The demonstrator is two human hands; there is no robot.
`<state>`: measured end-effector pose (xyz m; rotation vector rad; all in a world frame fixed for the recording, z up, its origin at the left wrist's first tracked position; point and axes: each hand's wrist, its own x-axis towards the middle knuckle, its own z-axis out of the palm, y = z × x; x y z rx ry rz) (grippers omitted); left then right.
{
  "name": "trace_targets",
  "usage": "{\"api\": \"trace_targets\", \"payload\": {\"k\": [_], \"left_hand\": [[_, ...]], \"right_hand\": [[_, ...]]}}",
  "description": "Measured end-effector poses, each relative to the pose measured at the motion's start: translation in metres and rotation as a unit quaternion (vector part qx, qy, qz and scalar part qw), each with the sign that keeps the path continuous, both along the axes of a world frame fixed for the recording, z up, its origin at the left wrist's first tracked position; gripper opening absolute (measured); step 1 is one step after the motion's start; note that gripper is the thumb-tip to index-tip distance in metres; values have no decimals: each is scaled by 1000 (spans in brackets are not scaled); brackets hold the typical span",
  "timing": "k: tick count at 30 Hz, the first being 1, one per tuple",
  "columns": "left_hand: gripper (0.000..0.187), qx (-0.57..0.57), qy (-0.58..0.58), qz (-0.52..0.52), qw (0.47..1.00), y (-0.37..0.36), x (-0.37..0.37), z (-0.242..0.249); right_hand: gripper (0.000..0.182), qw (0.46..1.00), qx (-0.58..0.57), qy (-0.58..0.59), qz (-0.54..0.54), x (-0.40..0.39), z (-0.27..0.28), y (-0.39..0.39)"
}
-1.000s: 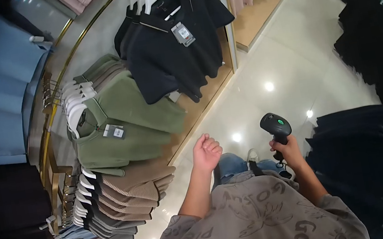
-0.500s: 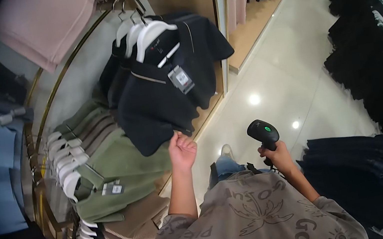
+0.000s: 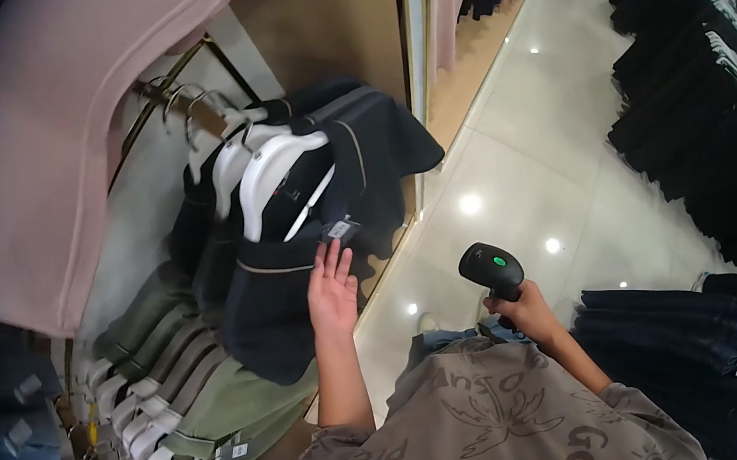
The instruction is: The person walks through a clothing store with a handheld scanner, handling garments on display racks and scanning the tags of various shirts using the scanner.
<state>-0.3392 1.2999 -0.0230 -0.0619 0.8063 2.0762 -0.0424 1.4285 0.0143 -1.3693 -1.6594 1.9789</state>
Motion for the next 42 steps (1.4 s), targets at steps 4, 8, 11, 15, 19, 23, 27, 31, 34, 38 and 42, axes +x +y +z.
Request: {"api": "trace_targets", "payload": {"k": [4,8,11,15,19,23,27,31,34,38,42], "left_hand": [[31,-21,-7,21,1000,30,-10,-4],[20,-20,-44,100,994,63,-7,-16],[20,12,-183,234,955,92,1,-32],[26,32,-343,203,917,135,17,-90],[19,22,-346,73,935,239,65,-71],[17,81,-266,-29,960,341,84,-28],[14,86,-216,-78,969,409,90,8],[17,94,-216,-81,969,454,74,0],[18,84,-235,-87,965,485,60,-16],[21,90,-240,-59,965,540,17,-32],[24,76,-166,16,983,609,-43,-44]], "right_hand": [[15,1000,-11,8,4,1,-12,39],[15,998,-5,54,17,3,-32,92],[15,998,4,60,15,3,-26,142],[16,997,11,69,29,20,-27,219],[15,998,-1,59,21,42,-16,297],[28,993,4,115,6,50,-15,357],[14,992,-6,127,-15,50,-1,395],[26,988,-58,145,-1,53,-19,430],[25,988,-44,142,30,51,-32,459],[24,989,-57,134,24,42,-35,506],[29,996,-42,79,10,25,-26,570]]}}
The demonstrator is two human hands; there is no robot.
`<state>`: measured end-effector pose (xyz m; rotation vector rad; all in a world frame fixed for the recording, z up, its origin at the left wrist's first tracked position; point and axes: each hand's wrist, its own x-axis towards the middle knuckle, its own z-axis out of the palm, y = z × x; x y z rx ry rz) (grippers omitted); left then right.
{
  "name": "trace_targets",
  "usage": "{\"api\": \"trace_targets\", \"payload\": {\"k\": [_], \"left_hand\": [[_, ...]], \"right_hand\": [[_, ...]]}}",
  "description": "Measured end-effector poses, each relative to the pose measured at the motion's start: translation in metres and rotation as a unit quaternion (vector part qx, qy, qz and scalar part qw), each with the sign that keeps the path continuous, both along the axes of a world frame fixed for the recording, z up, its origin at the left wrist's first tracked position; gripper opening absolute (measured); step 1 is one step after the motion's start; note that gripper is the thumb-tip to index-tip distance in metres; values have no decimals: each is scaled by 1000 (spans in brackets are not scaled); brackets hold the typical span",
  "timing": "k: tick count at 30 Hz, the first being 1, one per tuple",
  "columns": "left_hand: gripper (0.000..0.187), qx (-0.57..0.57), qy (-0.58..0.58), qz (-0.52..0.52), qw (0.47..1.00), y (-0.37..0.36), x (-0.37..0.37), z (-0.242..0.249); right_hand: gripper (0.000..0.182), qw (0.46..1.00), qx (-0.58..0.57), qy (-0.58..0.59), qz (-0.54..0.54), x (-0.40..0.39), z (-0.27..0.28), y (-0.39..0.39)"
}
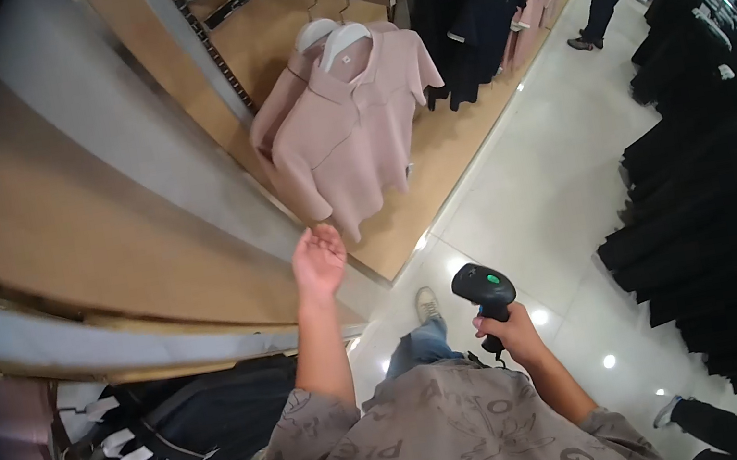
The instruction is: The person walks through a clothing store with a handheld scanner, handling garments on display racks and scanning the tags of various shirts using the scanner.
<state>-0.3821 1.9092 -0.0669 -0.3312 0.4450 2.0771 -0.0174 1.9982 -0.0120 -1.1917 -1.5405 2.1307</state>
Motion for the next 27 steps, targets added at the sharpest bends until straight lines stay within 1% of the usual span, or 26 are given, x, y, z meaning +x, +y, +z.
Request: {"api": "trace_targets", "payload": {"k": [1,2,3,4,5,8,11,12,14,17,20,23,26,27], "left_hand": [[25,-42,25,36,998,16,-10,10],[27,-86,51,74,992,31,-19,20],[34,-147,111,112,976,43,-27,25],[42,-208,171,148,952,55,-36,28],[50,-267,229,179,919,68,-44,29],[65,-376,306,210,849,94,-63,29],[58,-379,371,202,823,111,-72,25],[55,-386,368,190,824,118,-74,24],[51,-403,362,165,824,125,-72,20],[51,-447,297,186,823,133,-67,-6],[60,-394,299,197,847,136,-40,-10],[66,-404,250,226,851,148,-12,-9],[72,-378,194,234,874,163,19,4],[74,-367,194,240,877,164,28,1]], "right_hand": [[31,999,-22,-23,-5,-5,11,17],[27,1000,-13,-21,-17,-11,18,33],[24,999,-5,-18,-29,-17,23,48],[22,999,3,-15,-43,-24,26,63],[22,999,21,-30,-29,-31,29,80],[22,998,41,-23,-46,-52,27,125],[29,998,25,-2,-52,-69,38,158],[31,998,23,6,-54,-74,39,169],[33,999,21,3,-24,-82,39,192],[32,1000,14,12,19,-95,34,227],[30,997,14,24,73,-106,24,270],[31,991,16,52,120,-122,27,314],[31,982,26,82,168,-135,33,357],[30,979,34,85,180,-139,33,370]]}}
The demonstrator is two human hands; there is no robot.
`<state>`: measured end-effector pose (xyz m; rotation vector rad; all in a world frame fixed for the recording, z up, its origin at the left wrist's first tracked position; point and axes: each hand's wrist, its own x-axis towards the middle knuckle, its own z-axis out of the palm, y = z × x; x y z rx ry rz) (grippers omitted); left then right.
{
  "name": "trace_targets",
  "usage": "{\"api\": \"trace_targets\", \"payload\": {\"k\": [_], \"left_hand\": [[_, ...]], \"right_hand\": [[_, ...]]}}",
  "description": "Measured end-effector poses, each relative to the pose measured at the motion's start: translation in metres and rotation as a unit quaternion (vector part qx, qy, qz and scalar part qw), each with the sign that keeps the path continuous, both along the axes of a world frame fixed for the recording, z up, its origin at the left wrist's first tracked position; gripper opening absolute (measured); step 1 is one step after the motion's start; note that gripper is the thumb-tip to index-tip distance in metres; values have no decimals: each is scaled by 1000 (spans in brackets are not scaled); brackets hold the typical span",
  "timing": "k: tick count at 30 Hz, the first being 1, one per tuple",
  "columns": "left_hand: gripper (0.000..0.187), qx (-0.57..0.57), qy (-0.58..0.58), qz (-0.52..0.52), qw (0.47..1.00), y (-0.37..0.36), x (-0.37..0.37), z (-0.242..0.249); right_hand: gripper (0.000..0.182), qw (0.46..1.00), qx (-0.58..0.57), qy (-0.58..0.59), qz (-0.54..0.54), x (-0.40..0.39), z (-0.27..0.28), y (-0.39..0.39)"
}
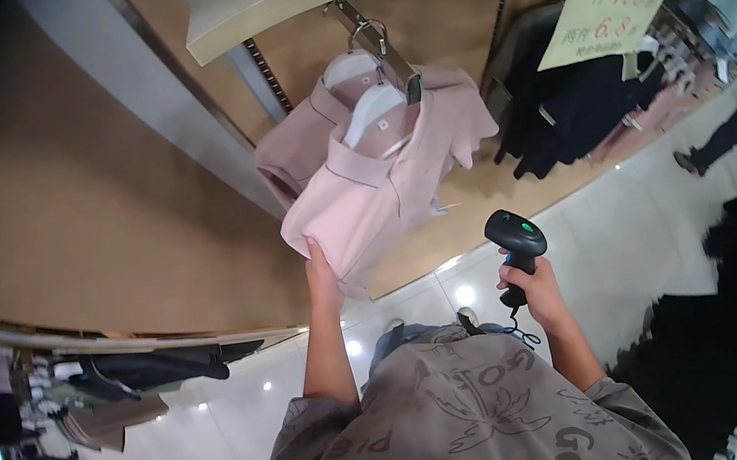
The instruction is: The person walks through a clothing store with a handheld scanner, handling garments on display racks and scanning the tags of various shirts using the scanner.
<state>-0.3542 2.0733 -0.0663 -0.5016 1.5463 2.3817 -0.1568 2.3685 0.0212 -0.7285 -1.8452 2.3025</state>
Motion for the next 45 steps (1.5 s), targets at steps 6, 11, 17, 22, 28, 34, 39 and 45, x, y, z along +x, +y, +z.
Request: {"api": "trace_targets", "payload": {"k": [6,11,17,22,28,34,39,45], "left_hand": [[82,-42,28,-146,988,-10,59,-37],[72,-224,69,-225,946,13,113,24],[66,-186,27,-27,982,32,142,51],[62,-45,-2,51,998,33,166,60],[56,64,25,120,990,33,160,68],[52,107,32,101,989,25,132,63],[51,113,24,96,989,27,114,64],[52,101,18,94,990,12,102,52]], "right_hand": [[29,997,-4,40,68,-31,8,61],[27,991,0,67,112,-76,23,89],[29,972,50,131,190,-139,31,92],[35,933,137,111,312,-186,59,91],[36,887,186,156,392,-219,71,78],[41,888,165,118,412,-222,70,82],[44,887,134,116,426,-222,79,85],[55,885,184,85,419,-213,71,89]]}}
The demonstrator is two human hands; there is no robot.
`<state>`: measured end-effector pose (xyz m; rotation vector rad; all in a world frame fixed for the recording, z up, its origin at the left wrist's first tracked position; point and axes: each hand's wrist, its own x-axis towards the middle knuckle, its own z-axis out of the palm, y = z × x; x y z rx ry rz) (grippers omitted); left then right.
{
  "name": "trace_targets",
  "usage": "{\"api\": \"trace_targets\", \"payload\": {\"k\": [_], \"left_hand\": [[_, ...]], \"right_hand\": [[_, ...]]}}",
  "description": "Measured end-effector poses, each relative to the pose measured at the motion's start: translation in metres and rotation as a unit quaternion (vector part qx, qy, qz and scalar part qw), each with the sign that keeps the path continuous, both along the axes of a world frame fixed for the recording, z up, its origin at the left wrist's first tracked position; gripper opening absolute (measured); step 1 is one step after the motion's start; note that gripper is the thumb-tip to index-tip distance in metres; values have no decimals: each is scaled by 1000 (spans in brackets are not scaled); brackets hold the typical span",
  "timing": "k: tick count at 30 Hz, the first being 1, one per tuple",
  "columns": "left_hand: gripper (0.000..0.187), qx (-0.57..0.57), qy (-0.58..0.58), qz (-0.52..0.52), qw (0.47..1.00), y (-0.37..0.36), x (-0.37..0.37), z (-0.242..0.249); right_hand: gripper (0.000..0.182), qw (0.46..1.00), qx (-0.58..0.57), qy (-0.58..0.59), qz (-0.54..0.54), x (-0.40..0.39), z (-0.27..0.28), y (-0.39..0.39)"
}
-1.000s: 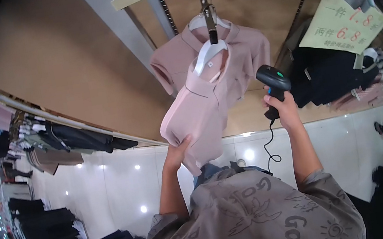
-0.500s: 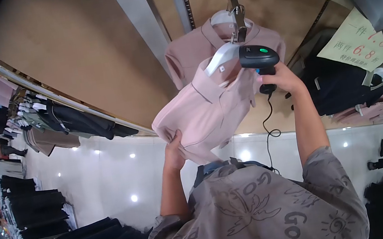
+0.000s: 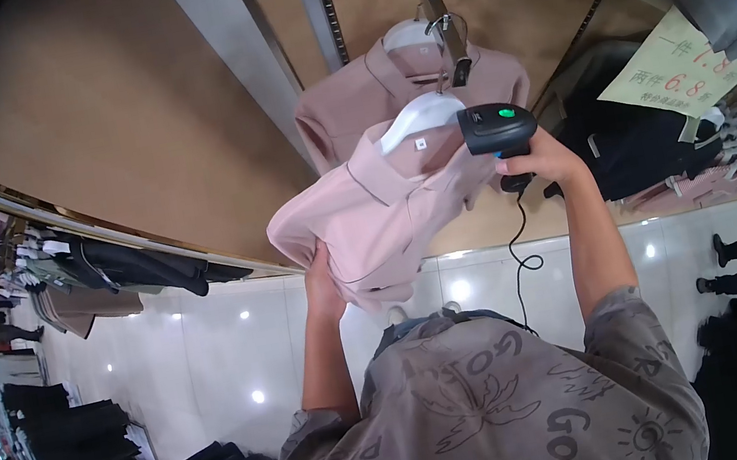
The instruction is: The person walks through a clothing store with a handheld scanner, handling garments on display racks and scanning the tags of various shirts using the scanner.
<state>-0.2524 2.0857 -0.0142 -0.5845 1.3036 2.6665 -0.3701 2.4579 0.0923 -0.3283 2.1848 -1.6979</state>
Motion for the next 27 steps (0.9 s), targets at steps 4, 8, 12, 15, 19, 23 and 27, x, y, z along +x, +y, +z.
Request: {"api": "trace_targets", "payload": {"k": [4,8,12,15,19,23,27], "left_hand": [[53,-7,-2,-11,1000,-4,-2,3],[58,-43,-10,-48,998,-14,7,-13],[68,-95,1,-87,992,-14,17,-22],[71,-120,-5,-105,987,-11,20,-23],[66,-138,0,-84,987,-10,21,-18],[60,-154,25,-71,985,-9,13,-5],[60,-224,60,-104,967,-13,12,-15]], "right_hand": [[56,1000,24,-6,-11,31,7,0],[46,996,49,62,-34,58,7,0],[43,989,49,114,-75,77,15,-9],[43,987,43,124,-93,83,20,-11],[42,988,10,98,-115,92,35,-15],[42,989,7,103,-106,102,54,-14],[50,978,-37,202,-20,111,61,-17]]}}
